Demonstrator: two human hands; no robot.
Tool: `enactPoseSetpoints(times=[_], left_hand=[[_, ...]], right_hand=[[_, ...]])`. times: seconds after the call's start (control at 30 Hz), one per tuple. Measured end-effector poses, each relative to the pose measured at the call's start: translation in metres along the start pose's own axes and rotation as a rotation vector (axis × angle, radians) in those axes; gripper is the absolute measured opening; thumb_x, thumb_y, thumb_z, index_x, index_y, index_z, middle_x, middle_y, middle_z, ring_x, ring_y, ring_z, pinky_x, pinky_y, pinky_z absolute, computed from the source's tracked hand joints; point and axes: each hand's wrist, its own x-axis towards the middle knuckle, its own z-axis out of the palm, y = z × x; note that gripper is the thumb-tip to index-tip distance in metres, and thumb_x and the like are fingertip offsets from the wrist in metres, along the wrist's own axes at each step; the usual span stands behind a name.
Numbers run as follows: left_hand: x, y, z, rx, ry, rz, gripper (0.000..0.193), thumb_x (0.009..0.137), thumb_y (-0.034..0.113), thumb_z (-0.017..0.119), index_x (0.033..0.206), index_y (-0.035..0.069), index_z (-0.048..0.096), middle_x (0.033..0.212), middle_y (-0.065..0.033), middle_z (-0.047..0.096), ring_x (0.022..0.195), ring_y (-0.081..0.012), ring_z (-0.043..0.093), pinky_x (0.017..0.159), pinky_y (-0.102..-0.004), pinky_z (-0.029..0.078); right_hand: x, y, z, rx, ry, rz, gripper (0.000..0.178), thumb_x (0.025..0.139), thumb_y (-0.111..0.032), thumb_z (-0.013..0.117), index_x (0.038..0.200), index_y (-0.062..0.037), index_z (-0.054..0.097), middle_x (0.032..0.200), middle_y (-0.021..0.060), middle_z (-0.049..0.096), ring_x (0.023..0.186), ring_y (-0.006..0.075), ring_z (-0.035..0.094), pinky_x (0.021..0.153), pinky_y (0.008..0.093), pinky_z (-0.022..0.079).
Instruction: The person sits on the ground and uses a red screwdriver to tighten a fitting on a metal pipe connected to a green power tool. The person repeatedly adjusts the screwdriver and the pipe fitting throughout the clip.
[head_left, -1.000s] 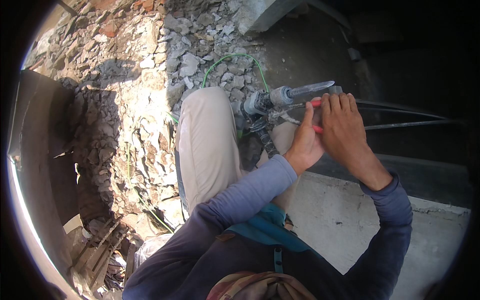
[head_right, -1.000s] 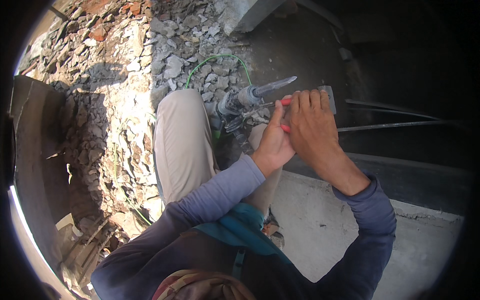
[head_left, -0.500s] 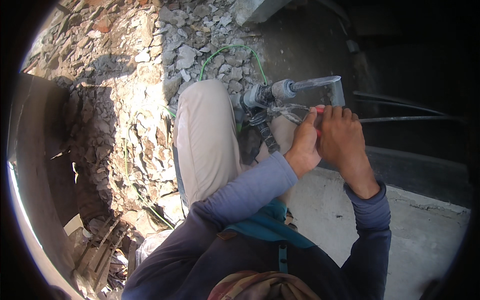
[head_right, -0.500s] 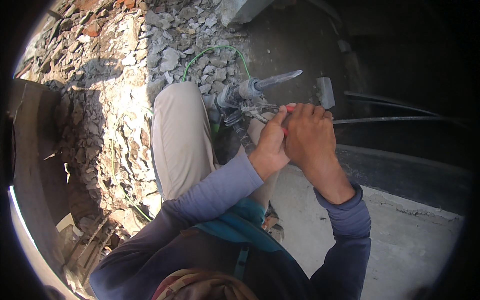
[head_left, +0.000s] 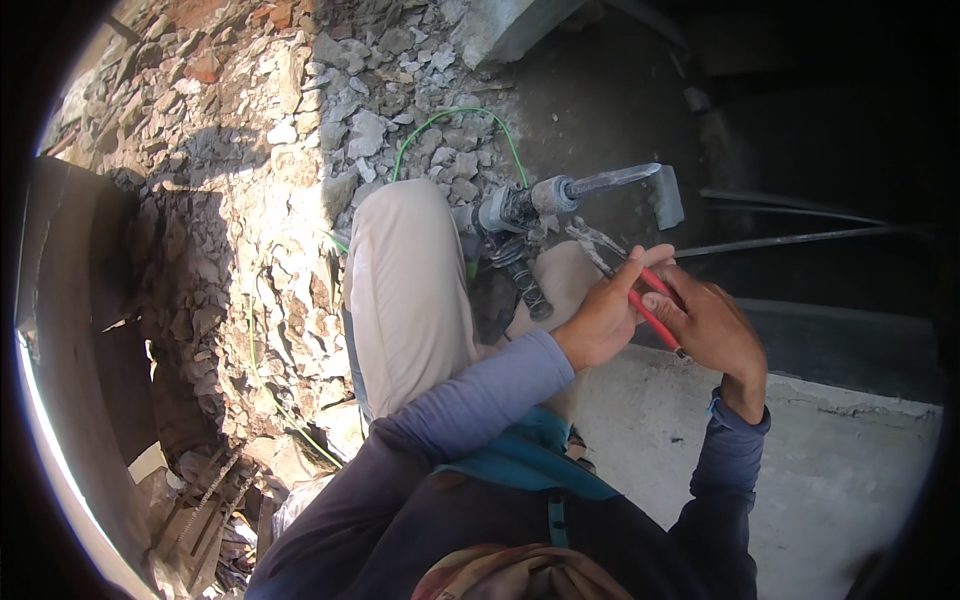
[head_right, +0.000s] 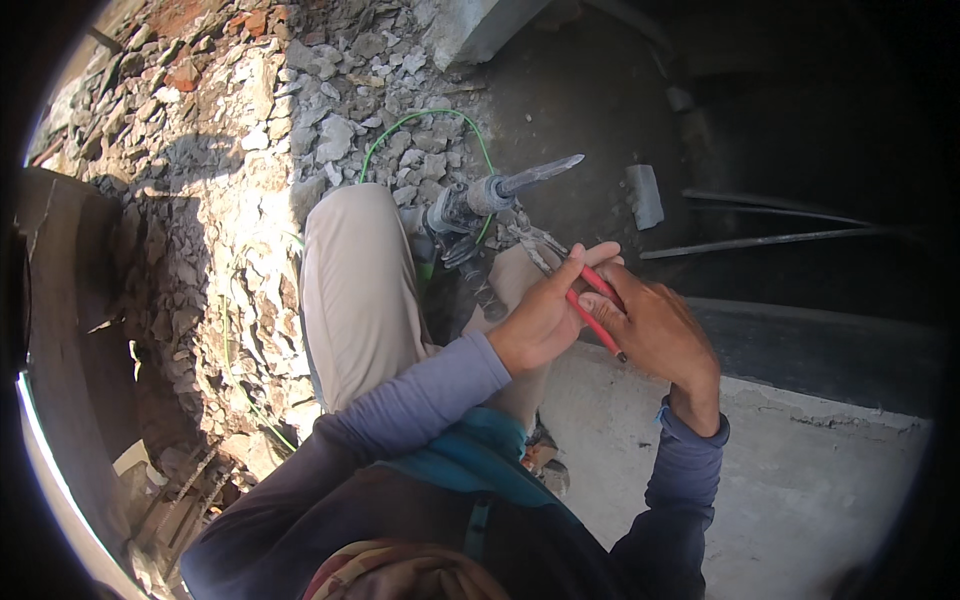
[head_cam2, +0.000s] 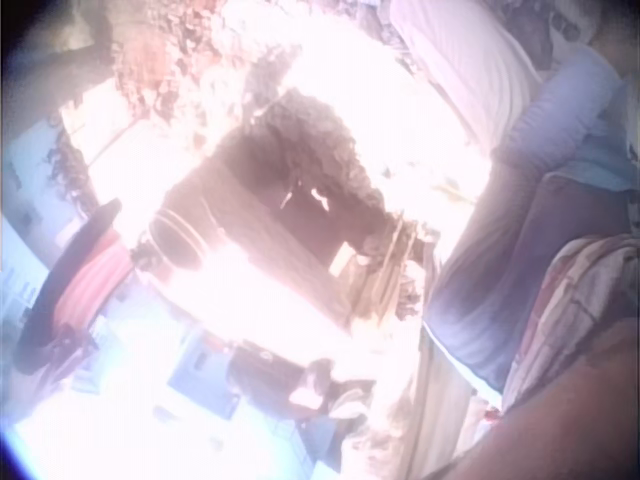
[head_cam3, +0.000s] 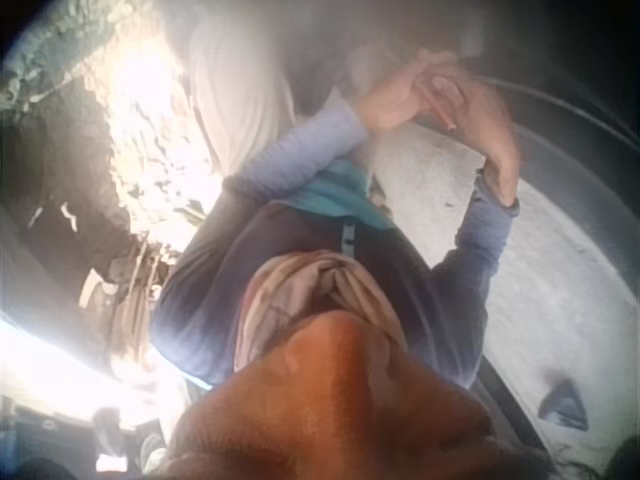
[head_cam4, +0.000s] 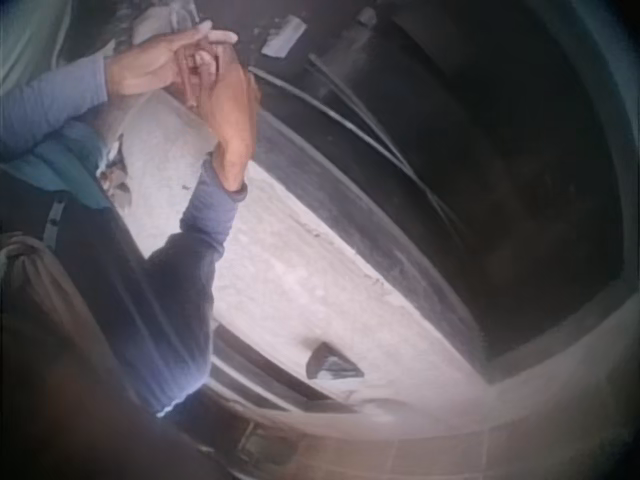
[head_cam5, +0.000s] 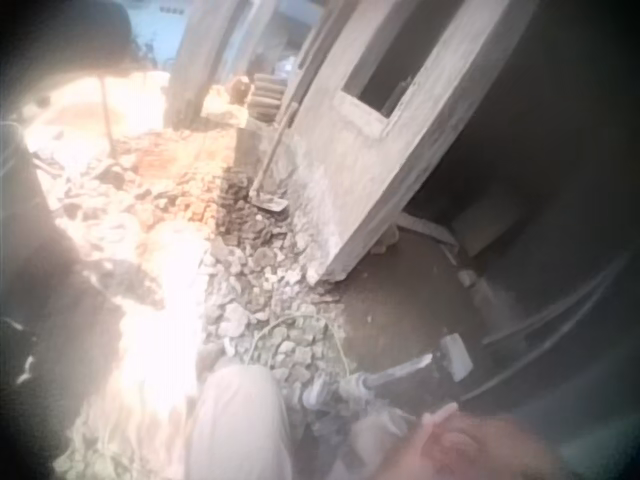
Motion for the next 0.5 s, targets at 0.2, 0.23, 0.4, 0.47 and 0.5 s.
enactPoseSetpoints(times=[0.2,0.23,0.4,0.47,0.5], left_hand=[[0.003,-0.003,-0.002,0.060,-0.064,0.047,0.076,0.116,0.068,0.035,0.175,0.021,0.030,0.165,0.0008,0.048,0.140,-0.0187,0.052,0.118,-0.0466,0.043],[0.004,-0.003,-0.007,0.056,-0.070,0.067,0.077,0.115,0.070,0.034,0.175,0.021,0.028,0.167,0.0008,0.047,0.141,-0.0189,0.051,0.118,-0.0470,0.042],[0.010,0.002,-0.017,0.090,-0.061,0.112,0.078,0.114,0.072,0.034,0.174,0.021,0.031,0.164,-0.0020,0.048,0.141,-0.0194,0.051,0.116,-0.0458,0.044],[0.010,0.004,-0.015,0.092,-0.054,0.129,0.078,0.114,0.072,0.034,0.173,0.021,0.032,0.162,-0.0027,0.049,0.140,-0.0196,0.052,0.116,-0.0454,0.045],[0.011,0.004,-0.013,0.084,-0.052,0.132,0.078,0.114,0.072,0.035,0.173,0.021,0.032,0.160,-0.0030,0.050,0.140,-0.0196,0.052,0.116,-0.0452,0.045]], right_hand=[[0.029,0.026,-0.024,-0.074,0.083,-0.190,0.025,0.109,-0.028,0.066,0.117,-0.0072,0.079,0.093,0.0175,0.079,0.091,0.0406,0.076,0.080,0.0474,0.056],[0.034,0.019,-0.029,-0.110,0.069,-0.205,0.025,0.109,-0.028,0.067,0.116,-0.0071,0.079,0.094,0.0179,0.079,0.091,0.0404,0.076,0.079,0.0473,0.056],[0.061,0.010,-0.040,-0.186,0.017,-0.275,0.025,0.107,-0.026,0.070,0.115,-0.0057,0.081,0.089,0.0201,0.077,0.083,0.0393,0.075,0.076,0.0469,0.054],[0.069,0.010,-0.046,-0.186,-0.022,-0.262,0.027,0.107,-0.032,0.070,0.115,-0.0078,0.081,0.093,0.0191,0.078,0.088,0.0411,0.075,0.078,0.0493,0.056],[0.072,0.009,-0.049,-0.195,-0.031,-0.271,0.027,0.106,-0.032,0.071,0.114,-0.0077,0.081,0.093,0.0194,0.077,0.088,0.0413,0.075,0.078,0.0494,0.056]])
